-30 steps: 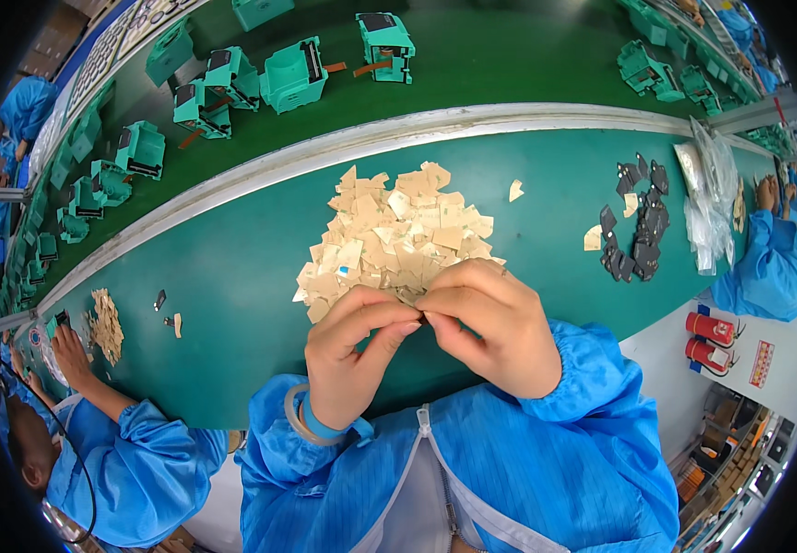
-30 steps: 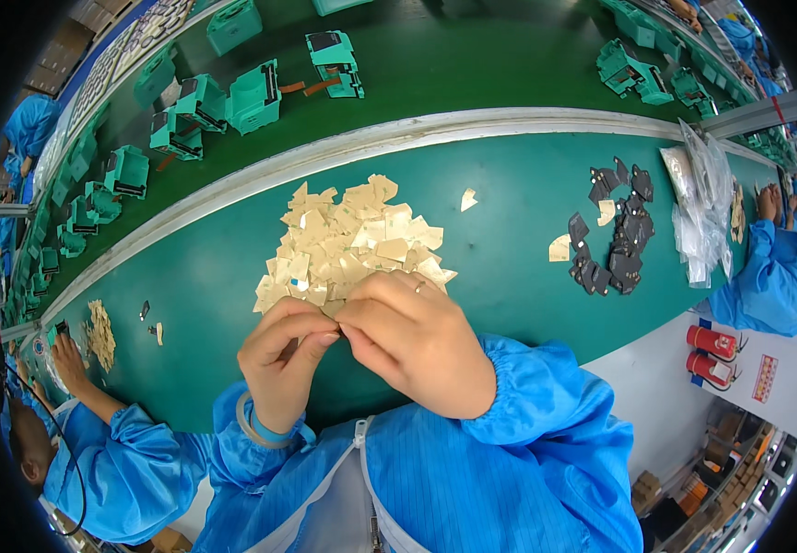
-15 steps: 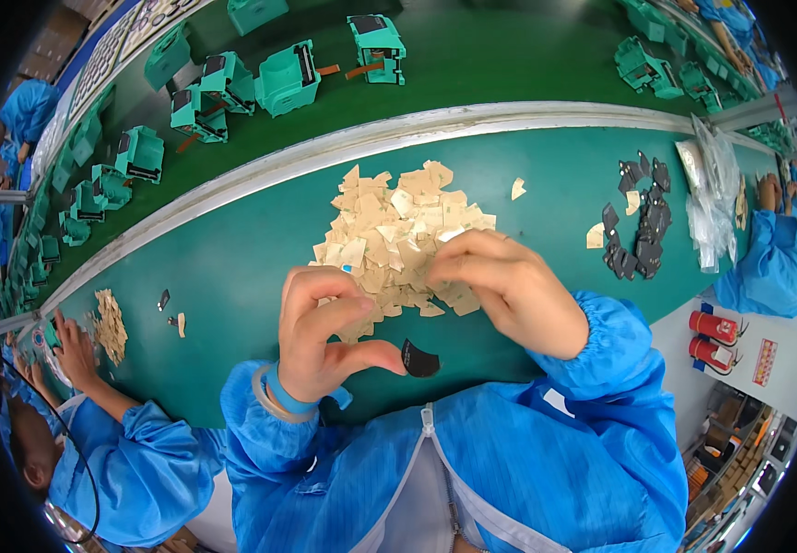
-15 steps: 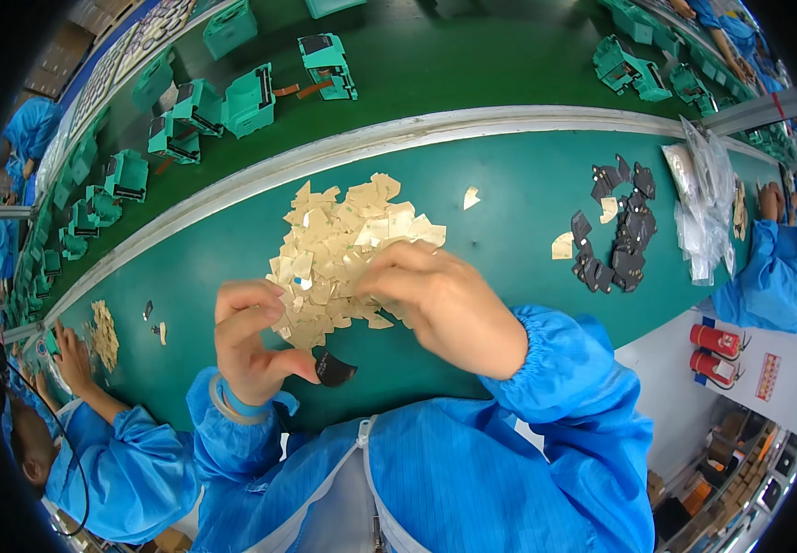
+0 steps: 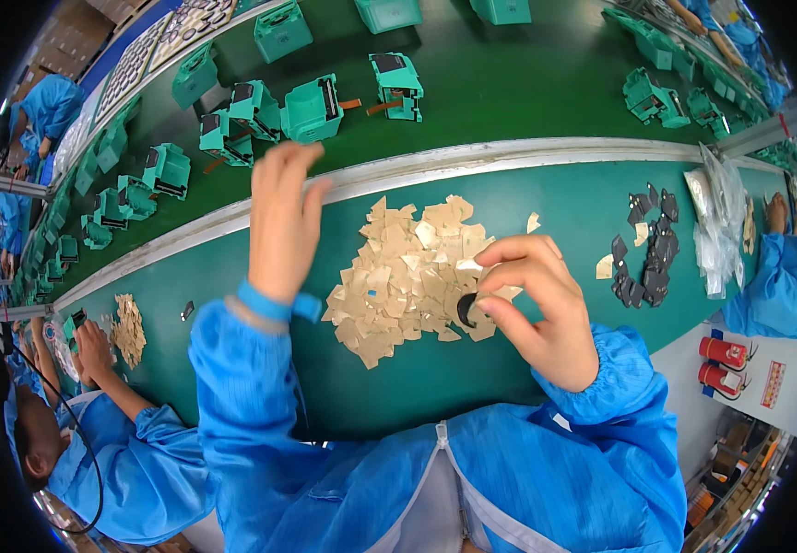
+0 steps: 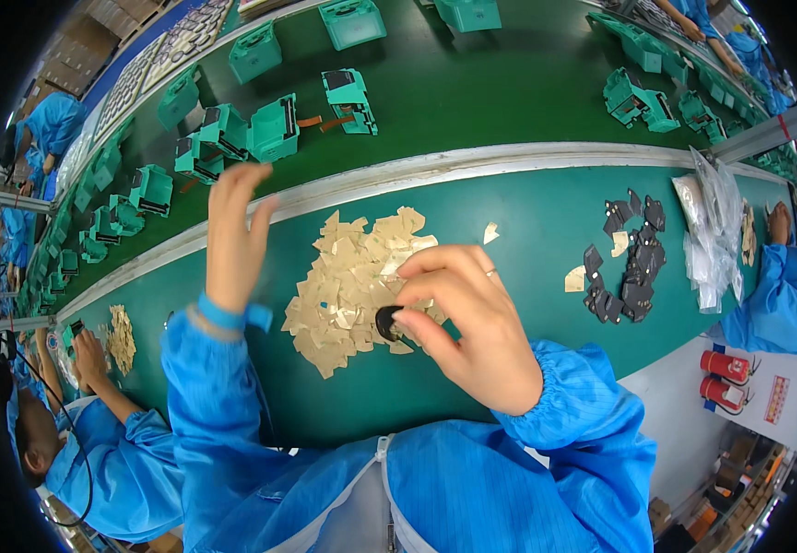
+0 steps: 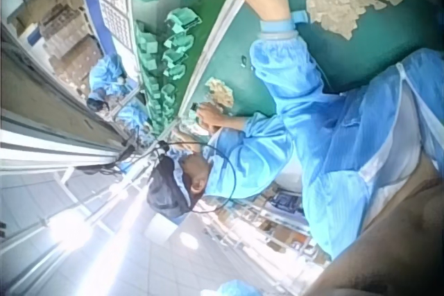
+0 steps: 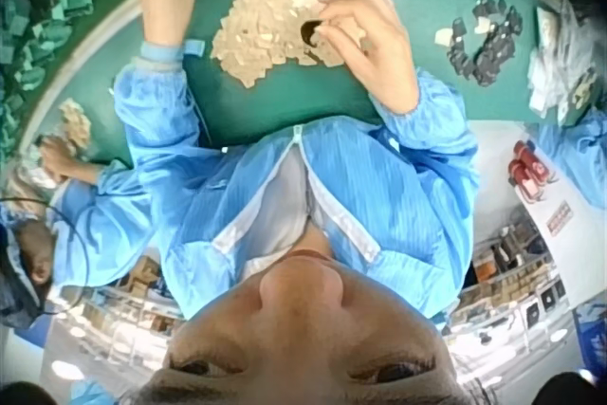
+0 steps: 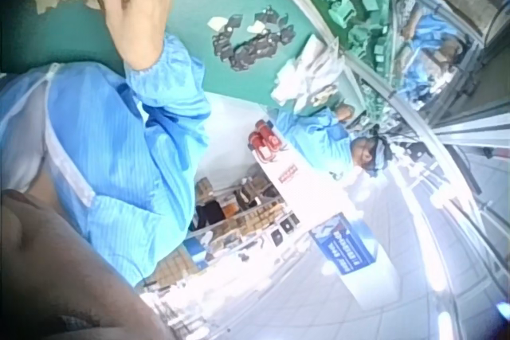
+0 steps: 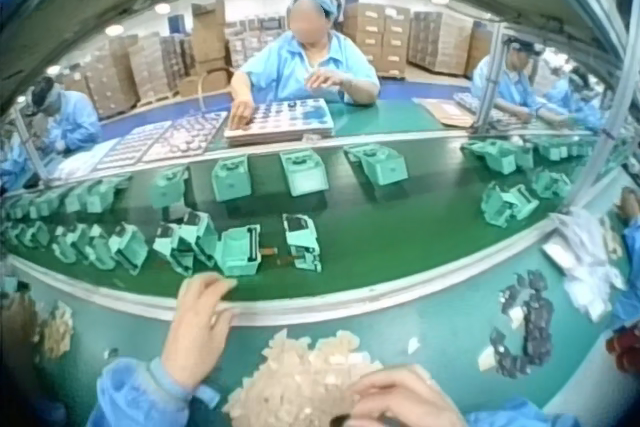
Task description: The person applies small adhesive pads by hand to green plastic housings.
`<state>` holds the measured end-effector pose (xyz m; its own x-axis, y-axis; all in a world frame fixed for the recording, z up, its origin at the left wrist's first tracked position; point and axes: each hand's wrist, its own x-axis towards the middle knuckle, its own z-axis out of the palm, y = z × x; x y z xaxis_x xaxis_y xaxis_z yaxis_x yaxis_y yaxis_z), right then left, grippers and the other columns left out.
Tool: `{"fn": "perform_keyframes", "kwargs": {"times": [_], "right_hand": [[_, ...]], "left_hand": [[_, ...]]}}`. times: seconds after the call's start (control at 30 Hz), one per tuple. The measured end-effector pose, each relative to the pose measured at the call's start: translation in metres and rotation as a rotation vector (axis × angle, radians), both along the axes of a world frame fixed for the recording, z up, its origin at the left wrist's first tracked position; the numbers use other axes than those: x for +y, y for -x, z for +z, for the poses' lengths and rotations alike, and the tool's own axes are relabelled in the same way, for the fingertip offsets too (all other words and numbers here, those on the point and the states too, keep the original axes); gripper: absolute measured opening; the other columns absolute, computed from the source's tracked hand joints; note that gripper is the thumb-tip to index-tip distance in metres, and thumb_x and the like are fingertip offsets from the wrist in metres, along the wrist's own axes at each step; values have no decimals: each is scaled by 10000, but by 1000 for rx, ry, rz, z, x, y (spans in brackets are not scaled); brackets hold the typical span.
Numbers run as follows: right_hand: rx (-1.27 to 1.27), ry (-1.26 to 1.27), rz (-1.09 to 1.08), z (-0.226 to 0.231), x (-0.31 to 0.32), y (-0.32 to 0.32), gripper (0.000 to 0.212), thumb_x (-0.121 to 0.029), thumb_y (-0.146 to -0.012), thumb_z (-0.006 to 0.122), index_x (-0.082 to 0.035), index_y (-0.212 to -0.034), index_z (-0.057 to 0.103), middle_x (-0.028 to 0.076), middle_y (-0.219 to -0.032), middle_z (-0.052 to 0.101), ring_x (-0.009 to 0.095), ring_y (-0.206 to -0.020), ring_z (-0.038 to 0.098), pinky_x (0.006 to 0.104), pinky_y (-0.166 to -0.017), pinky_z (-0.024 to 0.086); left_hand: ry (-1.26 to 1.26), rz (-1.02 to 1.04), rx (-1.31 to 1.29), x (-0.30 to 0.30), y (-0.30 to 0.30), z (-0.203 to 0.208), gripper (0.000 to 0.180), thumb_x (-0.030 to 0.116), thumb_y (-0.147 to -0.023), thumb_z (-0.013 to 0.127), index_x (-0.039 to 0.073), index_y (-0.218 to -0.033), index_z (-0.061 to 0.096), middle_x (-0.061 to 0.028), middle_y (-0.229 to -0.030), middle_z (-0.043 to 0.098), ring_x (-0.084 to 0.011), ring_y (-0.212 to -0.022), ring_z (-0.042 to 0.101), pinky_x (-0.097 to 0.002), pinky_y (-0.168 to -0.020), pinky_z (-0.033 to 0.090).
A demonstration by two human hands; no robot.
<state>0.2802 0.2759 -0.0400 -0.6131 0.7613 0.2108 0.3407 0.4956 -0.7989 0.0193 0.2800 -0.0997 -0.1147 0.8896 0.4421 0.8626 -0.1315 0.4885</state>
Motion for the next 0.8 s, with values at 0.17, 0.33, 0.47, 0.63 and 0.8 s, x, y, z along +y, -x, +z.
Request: {"fn": "perform_keyframes", "kwargs": {"times": [0.17, 0.33, 0.47, 0.63, 0.8], "right_hand": [[45, 67, -25, 3, -9, 2, 305, 28, -678, 684, -40, -948, 558, 124, -1057, 514, 307, -973, 496, 356, -814, 411], [160, 141, -105, -12, -13, -4, 561, 28, -711, 674, -37, -1215, 435, 135, -1112, 511, 270, -999, 511, 359, -857, 412], [218, 206, -73, -20, -12, -5, 772, 19, -723, 676, -45, -1356, 239, 156, -1134, 508, 244, -1028, 508, 367, -880, 407], [484, 394, 8, -11, -15, 13, 974, 20, -733, 673, -80, -1406, -24, 190, -1239, 434, 284, -1118, 485, 389, -941, 381], [616, 705, 58, -6, -22, 11, 976, 46, -744, 653, -118, -1408, -43, 206, -1278, 397, 284, -1143, 479, 388, -945, 398]], "left_hand": [[-24, 133, 285, 47, 38, -33, 266, 21, -704, 652, 8, -959, 576, -107, -1069, 540, -323, -1002, 468, -389, -853, 394], [-41, 17, 158, 14, 21, -12, 247, 69, -688, 685, 0, -908, 596, -108, -991, 575, -301, -967, 496, -378, -830, 403], [294, -68, -1120, -53, -15, 27, 313, 113, -782, 677, -20, -1045, 572, -121, -1054, 604, -195, -902, 583, -317, -781, 461], [383, -283, -1790, -108, -47, 24, 444, 156, -855, 604, -14, -1229, 435, -130, -1094, 601, -206, -998, 586, -320, -863, 460], [465, -373, -2046, -114, -75, 20, 624, 173, -865, 587, 37, -1363, 236, -106, -1317, 436, -225, -1210, 432, -372, -984, 364]]}}
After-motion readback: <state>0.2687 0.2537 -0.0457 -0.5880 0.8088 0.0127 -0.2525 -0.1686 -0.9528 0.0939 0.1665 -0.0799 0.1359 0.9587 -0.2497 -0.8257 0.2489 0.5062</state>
